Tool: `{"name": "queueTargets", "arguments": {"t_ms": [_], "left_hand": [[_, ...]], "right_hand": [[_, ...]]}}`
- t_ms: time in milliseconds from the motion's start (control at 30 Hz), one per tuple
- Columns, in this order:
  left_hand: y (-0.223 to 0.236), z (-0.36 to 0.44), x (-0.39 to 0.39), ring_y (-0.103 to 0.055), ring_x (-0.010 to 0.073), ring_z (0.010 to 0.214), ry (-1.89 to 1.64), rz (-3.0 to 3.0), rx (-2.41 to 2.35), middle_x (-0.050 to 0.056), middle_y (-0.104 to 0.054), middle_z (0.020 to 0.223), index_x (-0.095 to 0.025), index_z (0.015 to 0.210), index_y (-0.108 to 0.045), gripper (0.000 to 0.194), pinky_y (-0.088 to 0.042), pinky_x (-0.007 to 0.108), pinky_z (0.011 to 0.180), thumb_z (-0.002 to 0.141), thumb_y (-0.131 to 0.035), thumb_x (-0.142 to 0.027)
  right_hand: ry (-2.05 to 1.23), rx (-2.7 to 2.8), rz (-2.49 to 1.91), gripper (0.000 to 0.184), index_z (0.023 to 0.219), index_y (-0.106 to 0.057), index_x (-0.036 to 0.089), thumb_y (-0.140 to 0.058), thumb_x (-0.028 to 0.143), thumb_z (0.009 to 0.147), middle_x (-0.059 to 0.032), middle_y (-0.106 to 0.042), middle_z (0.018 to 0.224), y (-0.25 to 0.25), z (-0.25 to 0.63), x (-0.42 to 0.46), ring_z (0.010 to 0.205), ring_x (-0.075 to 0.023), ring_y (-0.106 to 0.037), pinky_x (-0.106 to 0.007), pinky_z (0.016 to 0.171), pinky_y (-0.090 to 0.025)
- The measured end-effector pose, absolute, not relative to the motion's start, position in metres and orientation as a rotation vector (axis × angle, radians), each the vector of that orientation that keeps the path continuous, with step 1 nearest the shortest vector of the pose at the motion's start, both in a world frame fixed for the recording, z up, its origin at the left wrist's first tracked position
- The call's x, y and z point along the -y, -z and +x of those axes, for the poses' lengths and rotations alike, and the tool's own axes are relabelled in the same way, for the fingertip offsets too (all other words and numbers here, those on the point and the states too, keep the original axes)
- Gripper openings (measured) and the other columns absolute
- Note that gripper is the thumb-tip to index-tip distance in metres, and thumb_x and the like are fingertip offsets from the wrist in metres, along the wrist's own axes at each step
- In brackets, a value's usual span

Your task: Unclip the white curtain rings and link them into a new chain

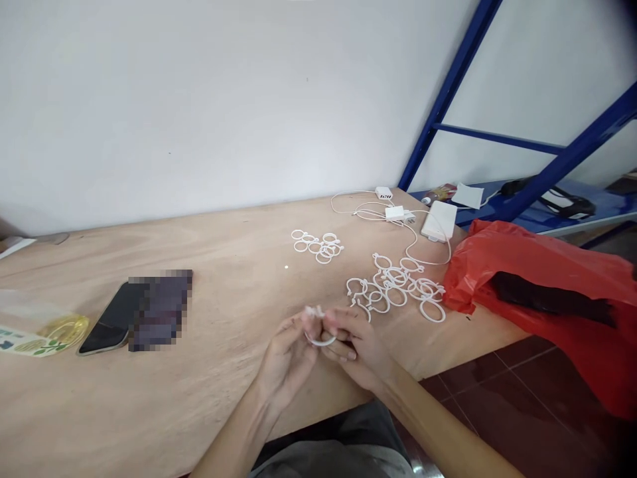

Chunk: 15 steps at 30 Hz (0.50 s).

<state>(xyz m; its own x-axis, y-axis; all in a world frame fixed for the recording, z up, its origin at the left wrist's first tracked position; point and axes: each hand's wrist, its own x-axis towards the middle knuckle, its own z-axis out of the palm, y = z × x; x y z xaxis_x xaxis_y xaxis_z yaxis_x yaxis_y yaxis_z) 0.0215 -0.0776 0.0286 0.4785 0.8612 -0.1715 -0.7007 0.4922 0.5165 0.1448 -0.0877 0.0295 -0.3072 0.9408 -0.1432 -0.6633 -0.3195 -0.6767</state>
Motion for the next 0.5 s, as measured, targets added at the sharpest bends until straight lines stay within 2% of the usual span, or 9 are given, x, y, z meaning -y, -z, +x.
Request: {"name": "queueTargets", "arguments": {"t_ms": [133,267,367,500], "left_hand": [[-0.026,0.027,0.075,-0.041,0.0086,0.059,-1.023,0.343,-0.472,-0.004,-0.044,0.060,-0.015,0.060,-0.056,0.029,-0.039,0.023,0.063,0.071,-0.077,-0.032],[-0.016,0.029,0.067,-0.047,0.0118,0.064,-1.033,0.798,-0.748,0.000,-0.052,0.064,-0.015,0.063,-0.062,0.033,-0.038,0.026,0.065,0.079,-0.067,-0.043],[-0.011,0.025,0.060,-0.048,0.0141,0.066,-0.904,1.352,-1.065,0.001,-0.058,0.066,-0.015,0.070,-0.068,0.027,-0.036,0.028,0.065,0.085,-0.057,-0.036],[-0.012,0.022,0.060,-0.050,0.0162,0.068,-0.727,1.787,-1.268,0.002,-0.061,0.071,-0.016,0.079,-0.071,0.020,-0.036,0.029,0.066,0.083,-0.052,-0.022]], "right_hand": [[-1.748,0.580,-0.670,0.034,0.056,-0.050,0.017,-0.070,0.037,0.074,0.0118,-0.024,0.042,-0.029,0.148,0.087,0.035,-0.0021,-0.016,-0.020,0.039,-0.017],[-1.519,0.936,-1.050,0.034,0.055,-0.051,0.017,-0.065,0.040,0.077,0.0070,-0.037,0.048,-0.029,0.166,0.080,0.042,-0.0058,-0.027,-0.023,0.043,-0.019],[-1.178,1.427,-1.414,0.035,0.055,-0.054,0.017,-0.055,0.037,0.084,0.0026,-0.048,0.055,-0.027,0.187,0.076,0.054,-0.0107,-0.041,-0.025,0.052,-0.028],[-0.766,1.926,-1.776,0.038,0.056,-0.054,0.018,-0.046,0.034,0.089,0.0003,-0.055,0.057,-0.025,0.208,0.075,0.057,-0.0132,-0.046,-0.027,0.056,-0.026]]}}
